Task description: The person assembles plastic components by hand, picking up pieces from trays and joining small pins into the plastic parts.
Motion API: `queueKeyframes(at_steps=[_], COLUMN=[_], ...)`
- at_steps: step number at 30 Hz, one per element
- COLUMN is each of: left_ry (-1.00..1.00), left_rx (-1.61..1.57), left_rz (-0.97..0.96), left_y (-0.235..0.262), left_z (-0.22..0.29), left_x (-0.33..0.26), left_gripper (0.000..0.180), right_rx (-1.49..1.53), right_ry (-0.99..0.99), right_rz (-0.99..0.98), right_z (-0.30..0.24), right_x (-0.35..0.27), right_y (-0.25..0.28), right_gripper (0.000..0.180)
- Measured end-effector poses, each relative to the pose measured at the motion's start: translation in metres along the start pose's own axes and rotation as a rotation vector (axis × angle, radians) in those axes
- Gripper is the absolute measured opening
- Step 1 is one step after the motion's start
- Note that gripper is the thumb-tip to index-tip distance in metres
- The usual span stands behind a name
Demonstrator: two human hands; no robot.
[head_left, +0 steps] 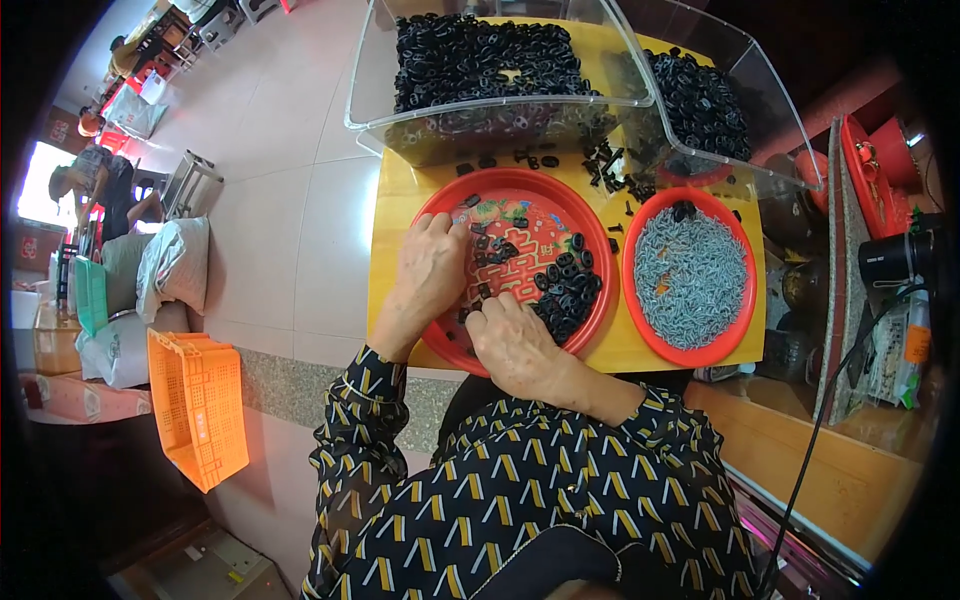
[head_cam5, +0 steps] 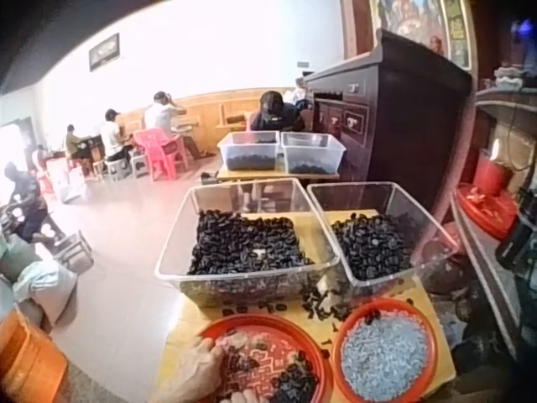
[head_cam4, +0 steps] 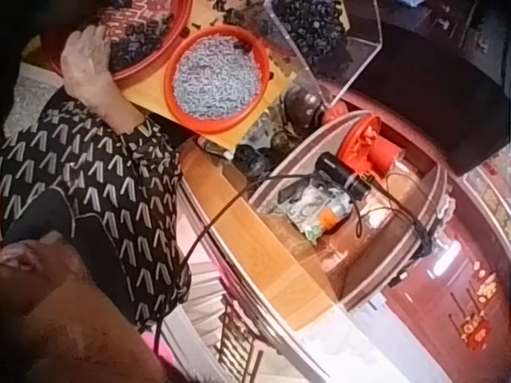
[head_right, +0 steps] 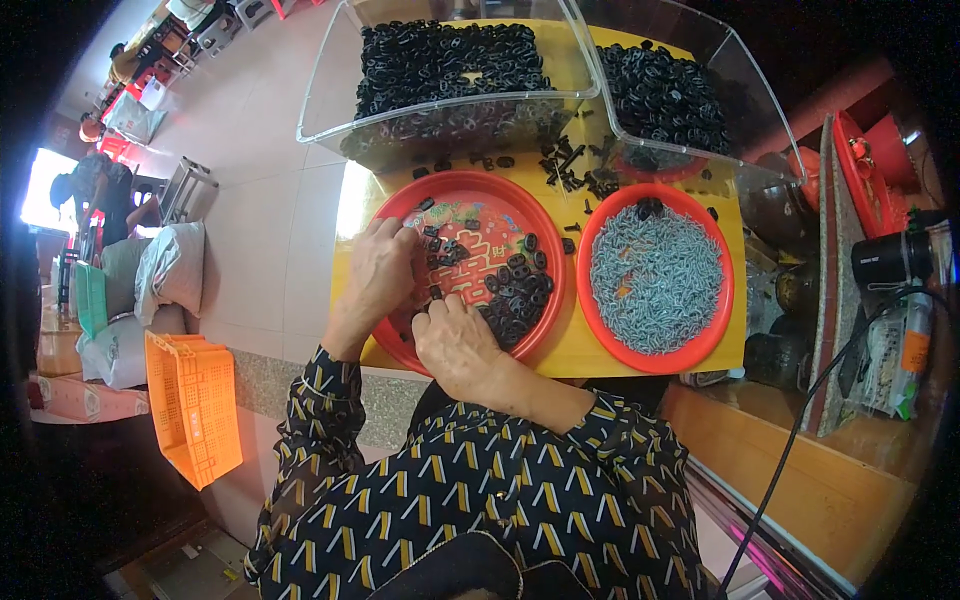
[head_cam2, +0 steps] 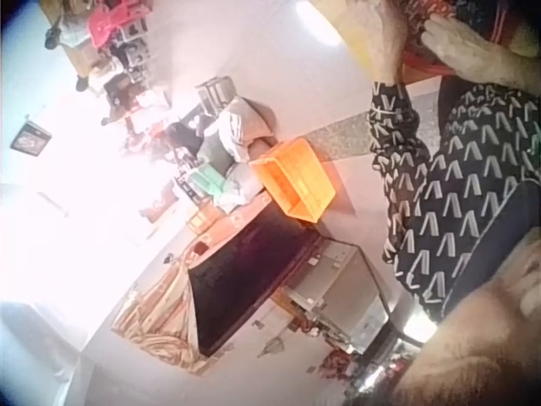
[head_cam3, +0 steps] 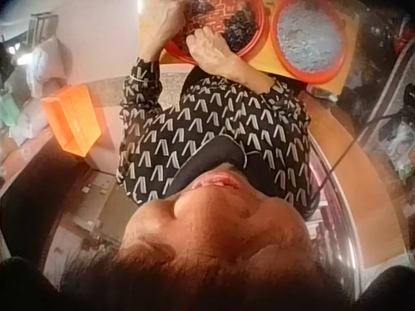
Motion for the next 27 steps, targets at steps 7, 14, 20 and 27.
queueKeyframes(at_steps=[7,14,20,27], left_ry=[-0.022,-0.005,0.346,0.631], left_rx=[0.049,-0.023,-0.749,-1.744], left_rz=[-0.069,0.074,0.093,-0.044], left_y=[-0.004,0.003,0.02,-0.001], left_z=[0.005,0.006,-0.004,0.016], left_x=[0.001,-0.007,-0.026,-0.045], left_gripper=[0.014,0.018,0.005,0.008], right_rx=[0.045,0.296,0.839,1.441], right_ry=[0.055,0.067,-0.268,-0.443], right_rz=[0.088,0.25,0.297,0.38], right_z=[-0.007,0.005,0.036,0.047], right_x=[-0.005,-0.012,-0.022,-0.025], right_y=[0.003,0.019,0.029,0.035], right_gripper=[0.012,0.01,0.013,0.011])
Point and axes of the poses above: each hand's wrist, its own x-axis towards the middle knuckle, its own y-axis out of the back of the hand, z = x × y, the point moved 4 cm from there along x, towards the middle knuckle, and after that the axes turned 14 degrees about x, right-handed, at the moved point
